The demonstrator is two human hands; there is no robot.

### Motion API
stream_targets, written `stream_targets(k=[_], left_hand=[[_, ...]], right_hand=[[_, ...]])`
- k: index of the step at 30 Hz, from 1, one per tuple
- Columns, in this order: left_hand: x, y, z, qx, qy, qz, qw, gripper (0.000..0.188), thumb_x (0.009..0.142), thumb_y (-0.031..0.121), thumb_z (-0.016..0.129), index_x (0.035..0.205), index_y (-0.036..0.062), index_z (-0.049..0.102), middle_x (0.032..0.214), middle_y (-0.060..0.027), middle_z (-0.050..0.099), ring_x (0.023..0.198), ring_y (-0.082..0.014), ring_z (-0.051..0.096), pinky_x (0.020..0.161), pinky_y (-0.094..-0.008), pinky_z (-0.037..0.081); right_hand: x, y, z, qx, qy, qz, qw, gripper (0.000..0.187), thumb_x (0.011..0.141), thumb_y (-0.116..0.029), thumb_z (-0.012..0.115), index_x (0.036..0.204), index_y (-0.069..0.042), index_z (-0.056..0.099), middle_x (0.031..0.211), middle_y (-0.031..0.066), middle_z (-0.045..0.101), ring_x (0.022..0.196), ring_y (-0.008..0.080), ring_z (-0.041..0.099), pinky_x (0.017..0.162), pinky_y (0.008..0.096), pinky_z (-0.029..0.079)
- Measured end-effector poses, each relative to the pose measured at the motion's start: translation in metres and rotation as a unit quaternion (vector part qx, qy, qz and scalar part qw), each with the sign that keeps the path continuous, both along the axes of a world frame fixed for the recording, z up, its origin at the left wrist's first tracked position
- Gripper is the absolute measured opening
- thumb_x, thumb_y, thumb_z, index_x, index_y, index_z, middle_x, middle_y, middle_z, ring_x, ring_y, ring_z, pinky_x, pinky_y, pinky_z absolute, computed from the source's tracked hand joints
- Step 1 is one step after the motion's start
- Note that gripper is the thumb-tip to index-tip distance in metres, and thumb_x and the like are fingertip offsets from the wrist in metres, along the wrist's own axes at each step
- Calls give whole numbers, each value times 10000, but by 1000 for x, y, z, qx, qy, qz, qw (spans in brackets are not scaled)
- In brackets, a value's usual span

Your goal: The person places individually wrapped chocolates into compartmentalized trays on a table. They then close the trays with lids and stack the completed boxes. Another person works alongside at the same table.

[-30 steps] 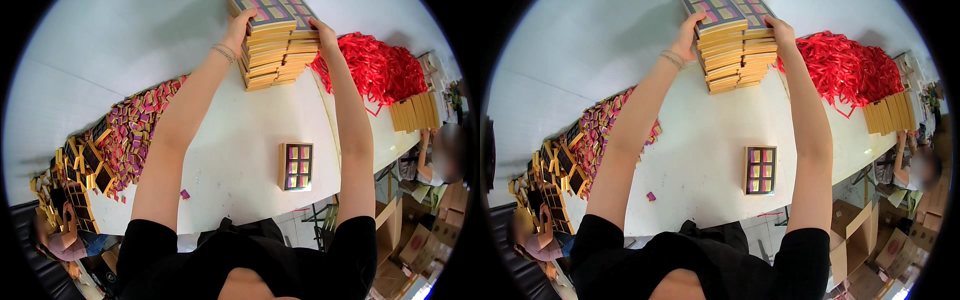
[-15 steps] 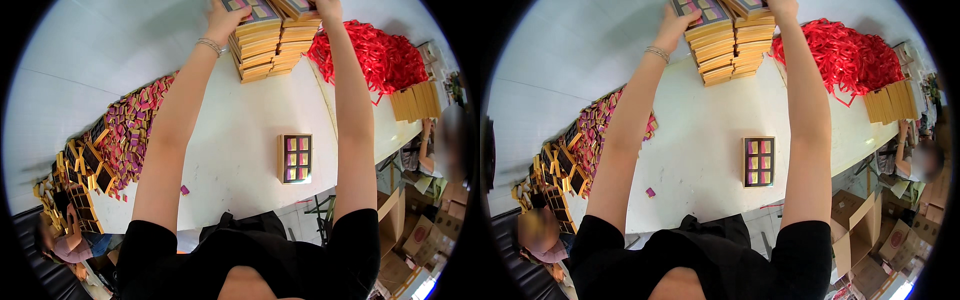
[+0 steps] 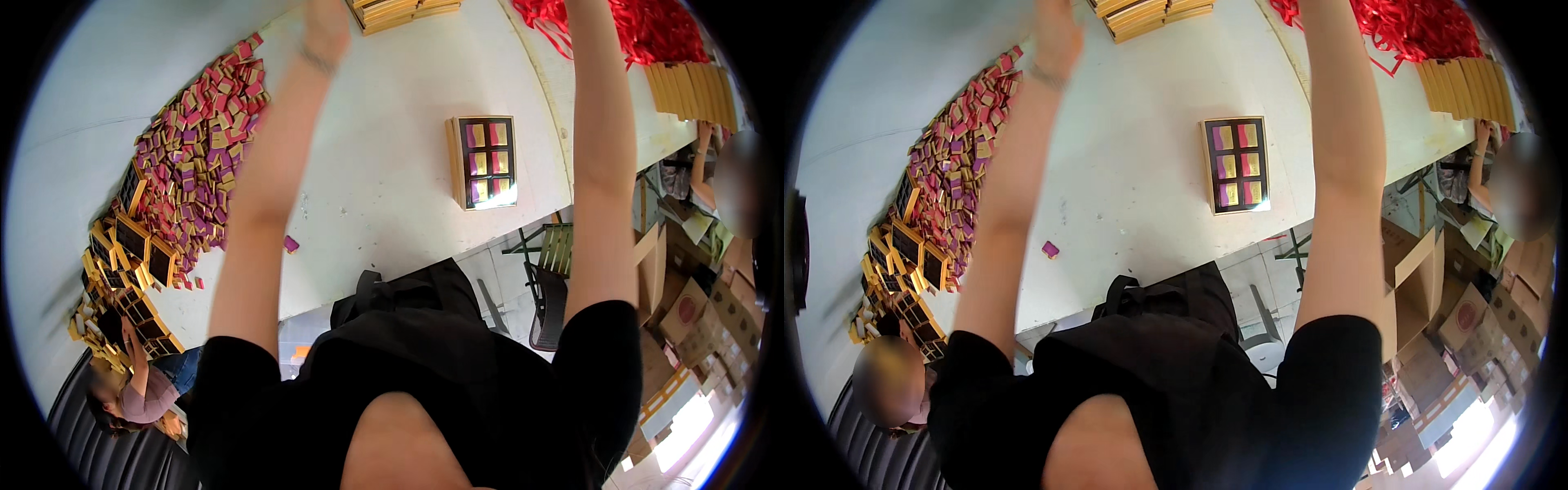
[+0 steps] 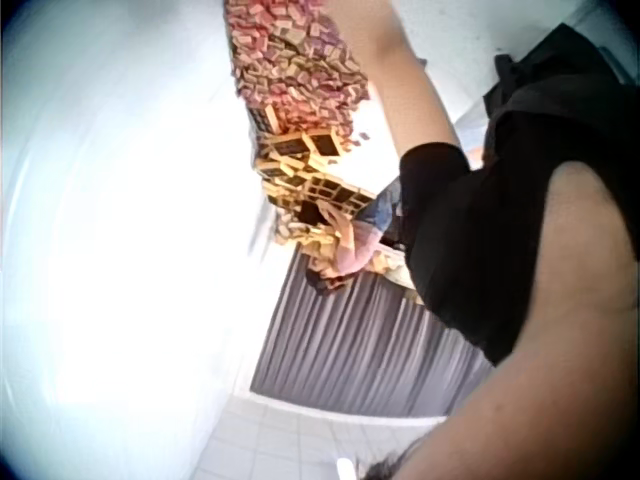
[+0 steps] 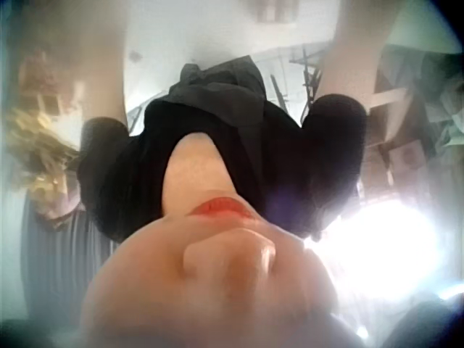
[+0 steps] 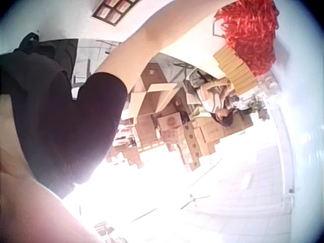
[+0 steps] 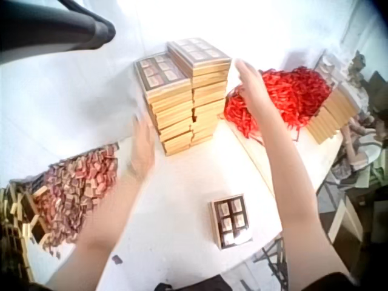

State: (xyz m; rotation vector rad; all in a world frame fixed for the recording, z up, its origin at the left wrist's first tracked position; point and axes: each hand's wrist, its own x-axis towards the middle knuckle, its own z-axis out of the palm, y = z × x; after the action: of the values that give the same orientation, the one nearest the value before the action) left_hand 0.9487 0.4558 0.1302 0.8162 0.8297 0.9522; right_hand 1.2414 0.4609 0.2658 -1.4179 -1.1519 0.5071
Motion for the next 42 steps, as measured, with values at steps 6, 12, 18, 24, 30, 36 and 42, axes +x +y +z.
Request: stream_targets(k=[6,12,18,24,30,36,42], left_hand=[[6,-298,-112,-94,141,-196,966,1084,873,370,681,1466,-68,-114,1569,-247,-24,1466,-307,9,1182,-374,88],[29,-305,-93,-60,4,-106,993,929,909,132,616,1497,-11,-88,1538,-146,191,1354,-204,314,1062,-322,360],[-15,-196,78,155,70,-52,984,938,881,113,639,1496,-22,-57,1515,-151,236,1344,-211,326,1066,-344,374],[-7,-9,252,160,-29,-128,978,593,916,387,582,1341,-3,445,1329,-82,525,1152,-256,557,1048,-385,359],[-9,92,260,98,-15,-128,987,340,947,316,534,1127,39,612,1106,-80,652,1005,-200,598,915,-360,456],[-12,49,246,213,-103,-52,970,303,941,280,550,1103,32,613,1089,-72,653,999,-194,592,907,-333,444],[-9,87,234,68,-60,-44,995,283,930,276,553,1066,35,610,1032,-84,656,961,-209,600,852,-356,487]], right_hand=[[-11,-360,-264,-325,266,-19,907,607,1011,-438,405,1449,-20,361,1496,108,368,1385,223,325,1137,348,251],[-111,-349,-199,-270,448,5,852,571,918,-230,604,1405,-23,388,1305,77,539,1172,193,516,1015,334,391],[-146,-230,-27,-135,317,136,929,581,870,-83,605,1408,-34,391,1298,88,542,1166,175,523,1006,328,405],[-124,-21,136,-127,235,282,921,298,911,-209,609,1110,10,579,1014,90,634,914,201,618,799,342,517],[-124,78,151,-194,239,280,909,226,933,-210,548,1004,-6,615,946,123,645,884,237,599,832,369,485],[-152,26,171,-163,183,244,938,230,932,-208,525,975,1,610,929,129,634,868,241,589,847,384,467],[-135,82,126,-180,275,262,908,204,928,-178,520,976,6,593,935,143,618,900,265,570,874,404,456]])
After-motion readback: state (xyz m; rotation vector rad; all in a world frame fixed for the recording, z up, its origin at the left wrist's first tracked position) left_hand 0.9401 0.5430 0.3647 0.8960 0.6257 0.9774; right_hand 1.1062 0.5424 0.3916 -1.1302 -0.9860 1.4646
